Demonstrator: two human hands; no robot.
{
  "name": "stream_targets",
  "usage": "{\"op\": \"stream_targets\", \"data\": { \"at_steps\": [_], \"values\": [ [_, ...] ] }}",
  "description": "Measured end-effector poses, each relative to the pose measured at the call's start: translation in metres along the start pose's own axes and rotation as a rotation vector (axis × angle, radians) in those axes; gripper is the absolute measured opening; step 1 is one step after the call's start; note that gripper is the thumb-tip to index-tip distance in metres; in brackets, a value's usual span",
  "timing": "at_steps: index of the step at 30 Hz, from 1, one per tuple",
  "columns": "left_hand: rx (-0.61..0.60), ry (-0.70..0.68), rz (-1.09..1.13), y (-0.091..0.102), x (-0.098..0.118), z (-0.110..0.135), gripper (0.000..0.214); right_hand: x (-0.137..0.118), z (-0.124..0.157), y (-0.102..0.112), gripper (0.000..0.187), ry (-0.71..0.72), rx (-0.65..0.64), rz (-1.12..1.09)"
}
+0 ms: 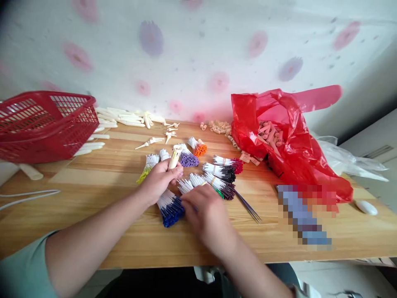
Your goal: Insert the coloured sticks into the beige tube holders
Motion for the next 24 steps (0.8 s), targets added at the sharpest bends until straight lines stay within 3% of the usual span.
{"op": "stream_targets", "data": {
  "at_steps": [3,6,16,24],
  "values": [
    [0.000,-0.011,0.000,0.000,-0.002,0.000,0.022,-0.009,-0.009,-0.035,0.015,-0.014,-0.216,0.195],
    [0.016,0.014,-0.021,0.002,-0.007,0.000,0.022,-0.010,-0.017,-0.052,0.015,-0.039,-0.335,0.364],
    [-0.013,-0.027,-0.176,0.001,-0.005,-0.002,0.022,-0.015,-0.028,-0.054,0.018,-0.019,-0.408,0.578],
    [-0.047,-0.031,-0.273,-0.002,-0.005,-0.002,0.020,-0.014,-0.026,-0.053,0.020,-0.007,-0.500,0.610]
  ]
}}
Point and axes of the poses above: each hand's wrist, its own z-axis away from the middle knuckle, its own y-axis out of the back of the hand, x = y × z, the point moved 7 cm from there along -z, towards the middle knuckle, and after that the axes turned 15 degrees about z, right-handed, at the moved point
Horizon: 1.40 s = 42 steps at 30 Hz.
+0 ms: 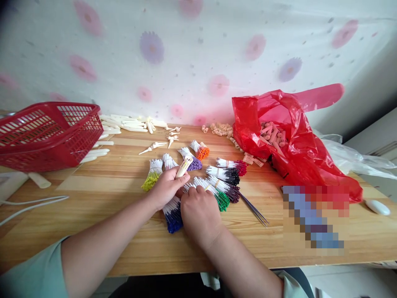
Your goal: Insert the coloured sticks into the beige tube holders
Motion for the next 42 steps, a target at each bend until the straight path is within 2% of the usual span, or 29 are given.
{"op": "stream_targets", "data": {
  "at_steps": [3,7,11,13,16,19,22,27,29,31,33,35,38,42],
  "values": [
    [-0.005,-0.007,-0.008,0.000,0.002,0.000,0.022,0.000,0.001,0.002,0.019,0.007,0.013,-0.008],
    [-0.020,-0.017,-0.020,0.000,0.004,0.000,0.023,0.003,0.005,0.007,0.015,-0.050,0.106,-0.048],
    [-0.012,-0.006,-0.050,0.001,0.003,0.000,0.023,0.001,0.012,0.010,0.015,-0.032,0.172,-0.023],
    [-0.022,0.005,-0.040,0.001,0.002,-0.001,0.022,0.007,0.018,0.012,0.016,-0.047,0.168,-0.038],
    [-0.047,0.030,-0.021,0.000,-0.002,-0.001,0.023,0.030,0.033,0.017,0.018,-0.093,0.120,-0.109],
    [-0.064,0.057,-0.002,0.000,-0.005,-0.001,0.026,0.065,0.046,0.029,0.020,-0.127,0.121,-0.259],
    [-0.112,0.084,0.095,-0.001,-0.002,0.000,0.030,0.087,0.042,0.044,0.021,-0.050,0.172,-0.421],
    [-0.296,0.060,0.161,-0.009,0.016,0.008,0.028,0.082,0.005,0.050,0.015,0.196,0.292,-0.715],
    [-0.266,0.028,0.150,-0.005,0.022,0.008,0.024,0.080,-0.009,0.044,0.010,0.194,0.363,-0.896],
    [-0.186,-0.019,0.148,0.002,0.025,0.008,0.023,0.080,-0.019,0.034,0.006,0.172,0.446,-1.146],
    [-0.128,-0.051,0.153,0.007,0.026,0.007,0.025,0.080,-0.025,0.022,0.014,0.175,0.485,-1.421],
    [-0.099,-0.045,0.182,0.009,0.024,0.007,0.026,0.078,-0.027,0.010,0.021,0.175,0.462,-1.597],
    [-0.107,-0.013,0.220,0.008,0.017,0.007,0.030,0.078,-0.026,0.001,0.021,0.151,0.437,-1.634],
    [-0.197,0.038,0.281,0.000,0.012,0.009,0.037,0.081,-0.019,0.014,0.013,0.205,0.556,-1.460]
  ]
}}
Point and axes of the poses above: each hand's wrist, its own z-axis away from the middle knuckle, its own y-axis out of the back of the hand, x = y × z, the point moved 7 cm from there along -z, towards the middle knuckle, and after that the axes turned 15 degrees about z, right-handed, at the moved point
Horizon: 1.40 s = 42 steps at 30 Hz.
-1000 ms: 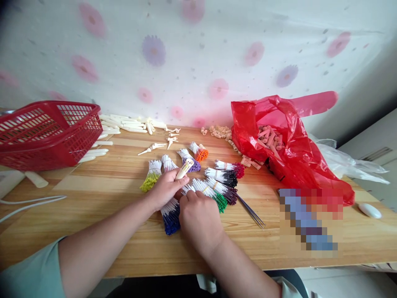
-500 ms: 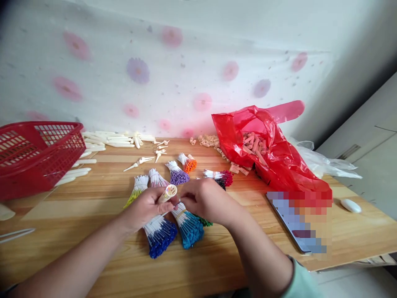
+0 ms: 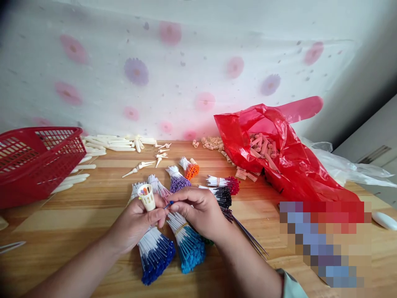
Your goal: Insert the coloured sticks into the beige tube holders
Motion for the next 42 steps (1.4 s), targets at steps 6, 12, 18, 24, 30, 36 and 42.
{"op": "stream_targets", "data": {
  "at_steps": [6,12,18,24,30,36,42],
  "values": [
    [0.023,-0.096,-0.058,0.002,0.011,-0.002,0.041,-0.042,0.012,0.017,0.006,0.203,0.057,0.244],
    [0.065,-0.298,-0.384,0.009,0.026,-0.004,0.031,-0.089,0.059,0.060,0.008,0.227,0.550,0.329],
    [-0.059,-0.410,-0.421,-0.004,0.033,-0.002,0.023,-0.115,0.053,0.040,0.018,0.372,0.253,0.706],
    [-0.091,-0.439,-0.450,-0.006,0.032,-0.001,0.014,-0.118,0.044,0.032,0.015,0.415,0.128,0.834],
    [-0.186,-0.358,-0.491,-0.014,0.032,-0.001,0.022,-0.125,0.037,0.036,0.016,0.380,0.191,0.697],
    [-0.305,-0.331,-0.492,-0.020,0.027,-0.001,0.030,-0.126,0.047,0.037,0.016,0.456,0.162,0.782],
    [-0.261,-0.354,-0.460,-0.017,0.027,-0.002,0.027,-0.126,0.047,0.033,0.009,0.441,0.164,0.874]
  ]
}}
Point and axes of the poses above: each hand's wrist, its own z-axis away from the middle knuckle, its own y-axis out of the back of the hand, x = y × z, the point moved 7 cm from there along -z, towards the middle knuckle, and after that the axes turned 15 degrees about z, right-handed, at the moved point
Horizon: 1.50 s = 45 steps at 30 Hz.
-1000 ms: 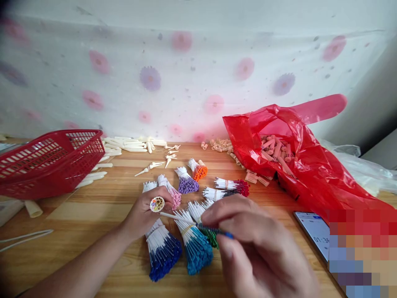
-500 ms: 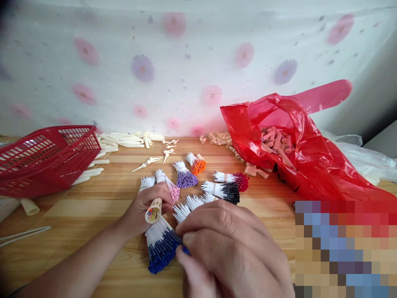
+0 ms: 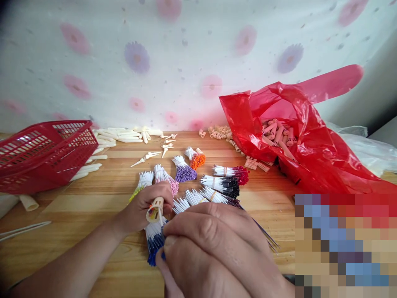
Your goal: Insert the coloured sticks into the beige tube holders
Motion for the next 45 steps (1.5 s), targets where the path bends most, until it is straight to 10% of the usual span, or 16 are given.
{"op": "stream_targets", "data": {
  "at_steps": [13,28,45],
  "values": [
    [0.051,0.011,-0.129,0.006,0.004,0.003,0.046,0.011,-0.003,-0.032,0.019,-0.191,0.160,-0.176],
    [0.201,-0.122,-0.556,0.015,0.021,0.008,0.039,0.027,0.003,-0.068,0.016,-0.145,0.048,-0.078],
    [0.327,-0.218,-0.853,0.017,0.037,0.009,0.039,0.047,0.017,-0.091,0.013,-0.604,0.050,-0.435]
  ]
}}
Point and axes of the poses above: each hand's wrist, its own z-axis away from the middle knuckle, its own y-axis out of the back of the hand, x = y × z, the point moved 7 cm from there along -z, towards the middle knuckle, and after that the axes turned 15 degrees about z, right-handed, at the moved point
